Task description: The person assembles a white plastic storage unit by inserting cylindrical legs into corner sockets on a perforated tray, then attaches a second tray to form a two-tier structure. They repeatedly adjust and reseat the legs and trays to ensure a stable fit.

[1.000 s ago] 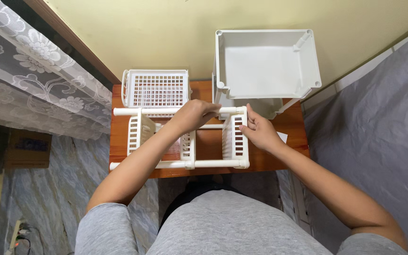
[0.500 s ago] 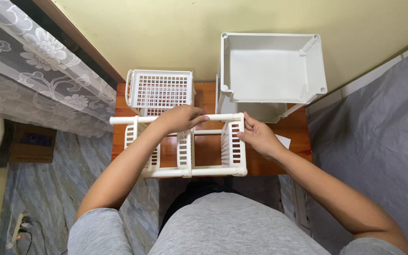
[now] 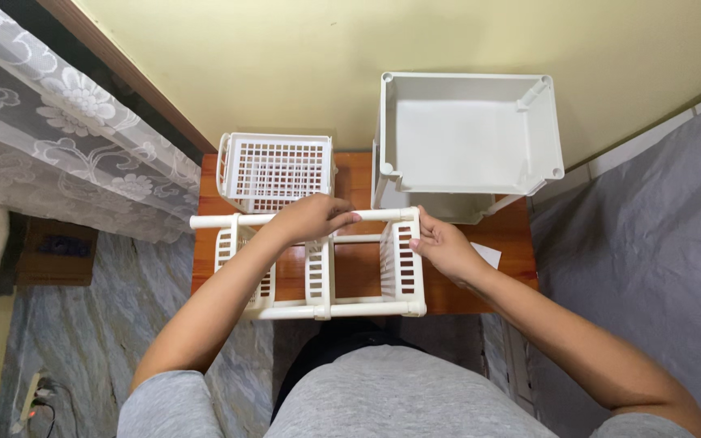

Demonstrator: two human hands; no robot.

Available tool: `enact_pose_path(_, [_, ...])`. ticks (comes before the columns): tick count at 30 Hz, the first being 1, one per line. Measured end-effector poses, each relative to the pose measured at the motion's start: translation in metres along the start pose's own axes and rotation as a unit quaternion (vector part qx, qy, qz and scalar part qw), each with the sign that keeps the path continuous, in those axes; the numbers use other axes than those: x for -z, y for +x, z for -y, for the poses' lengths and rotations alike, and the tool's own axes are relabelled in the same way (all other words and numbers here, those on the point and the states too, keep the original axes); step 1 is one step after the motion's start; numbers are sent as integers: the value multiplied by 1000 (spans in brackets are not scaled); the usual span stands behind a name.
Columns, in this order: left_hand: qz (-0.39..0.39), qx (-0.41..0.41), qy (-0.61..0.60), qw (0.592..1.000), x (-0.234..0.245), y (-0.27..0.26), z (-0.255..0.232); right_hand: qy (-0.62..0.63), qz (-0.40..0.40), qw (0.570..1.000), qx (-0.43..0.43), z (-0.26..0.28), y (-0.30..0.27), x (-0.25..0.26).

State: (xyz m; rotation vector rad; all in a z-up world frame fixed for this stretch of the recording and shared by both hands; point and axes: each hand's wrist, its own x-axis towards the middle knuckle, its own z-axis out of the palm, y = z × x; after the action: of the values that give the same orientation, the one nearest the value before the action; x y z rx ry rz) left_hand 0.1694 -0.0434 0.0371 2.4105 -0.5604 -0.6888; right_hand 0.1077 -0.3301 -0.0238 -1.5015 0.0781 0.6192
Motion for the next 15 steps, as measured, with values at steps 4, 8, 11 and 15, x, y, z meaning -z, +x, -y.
enact_pose_path(4, [-12,-5,21,1000,-3,0,3,-20,1,1000,-8,-4,3,1])
enact_pose_path(8, [-8,3,16,1000,-2,0,4,-23,-1,1000,-1,-5,6,0])
enact_pose_path(11, [-18,-8,16,1000,-3,-1,5,-30,-4,1000,8,-5,7,0])
enact_pose_path(15, [-19,-8,16,1000,-4,-1,7,-46,-9,999,-7,-5,7,-2])
